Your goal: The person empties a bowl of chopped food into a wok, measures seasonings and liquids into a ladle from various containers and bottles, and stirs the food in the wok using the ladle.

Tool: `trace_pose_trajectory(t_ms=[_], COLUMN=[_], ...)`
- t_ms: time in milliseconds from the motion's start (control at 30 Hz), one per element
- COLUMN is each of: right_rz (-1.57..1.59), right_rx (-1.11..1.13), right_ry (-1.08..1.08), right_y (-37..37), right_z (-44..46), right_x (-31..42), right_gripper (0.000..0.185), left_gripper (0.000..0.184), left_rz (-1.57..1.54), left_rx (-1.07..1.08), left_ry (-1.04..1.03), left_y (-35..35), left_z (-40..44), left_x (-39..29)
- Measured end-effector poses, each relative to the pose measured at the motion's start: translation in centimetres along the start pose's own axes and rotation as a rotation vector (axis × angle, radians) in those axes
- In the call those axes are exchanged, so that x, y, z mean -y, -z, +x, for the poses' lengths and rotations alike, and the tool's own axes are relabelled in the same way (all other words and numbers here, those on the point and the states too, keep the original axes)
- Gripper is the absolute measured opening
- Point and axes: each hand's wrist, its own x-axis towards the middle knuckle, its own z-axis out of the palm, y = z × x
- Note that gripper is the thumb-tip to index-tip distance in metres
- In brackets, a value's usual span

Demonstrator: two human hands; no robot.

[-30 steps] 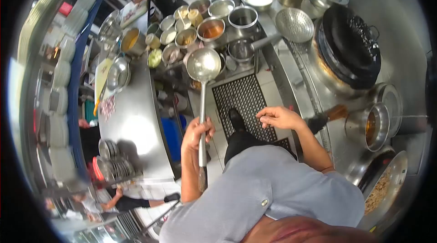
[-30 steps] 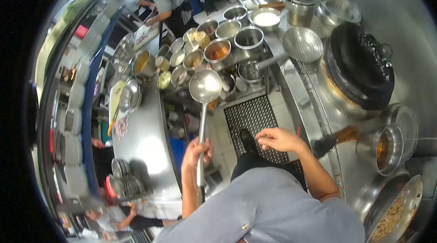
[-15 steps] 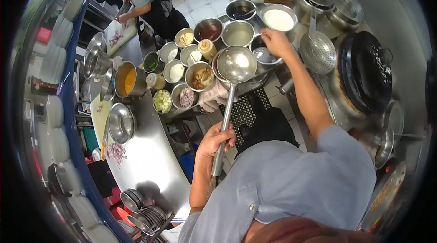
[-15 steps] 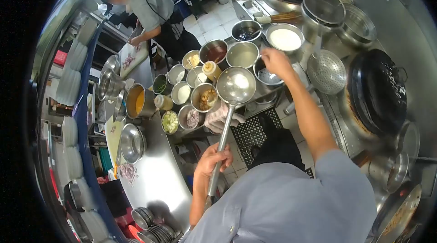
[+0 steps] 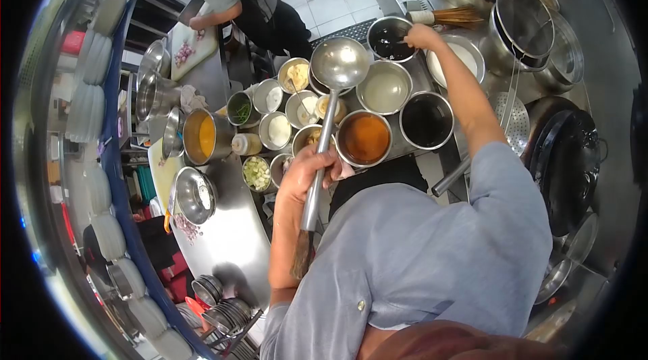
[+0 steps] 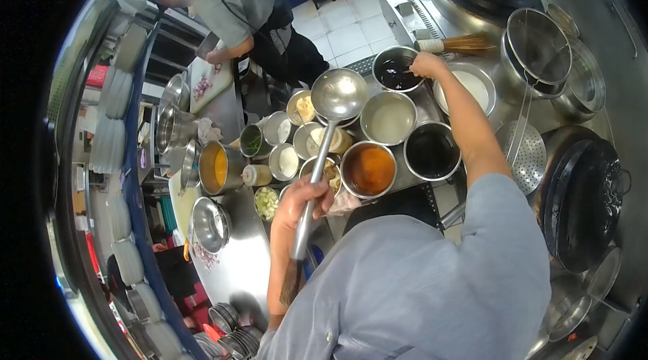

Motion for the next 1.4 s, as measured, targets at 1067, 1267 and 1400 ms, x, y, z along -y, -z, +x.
trace_pose_trajectory(t_ms=[1067, 1267, 1400], right_rz=[0.717, 0.393, 0.269], right_rx=[-0.765, -0.3, -0.4], right_ry=[-0.405, -0.415, -0.16], right_y=[4.1, 4.3, 9.0], right_z=[-12.5, -8.3, -6.0], right_x=[6.6, 9.4, 20.2], right_gripper=[0.027, 0.032, 0.04], left_gripper=[0.017, 0.02, 0.016], left_rz=[-0.335, -0.119, -0.187], left_rx=[0.125, -0.059, -0.251], left_ry=[0.009, -0.125, -0.163], left_y=[-1.3, 2.9, 5.1], left_z=[8.3, -2.3, -11.0], left_x=[-3.2, -2.0, 1.0])
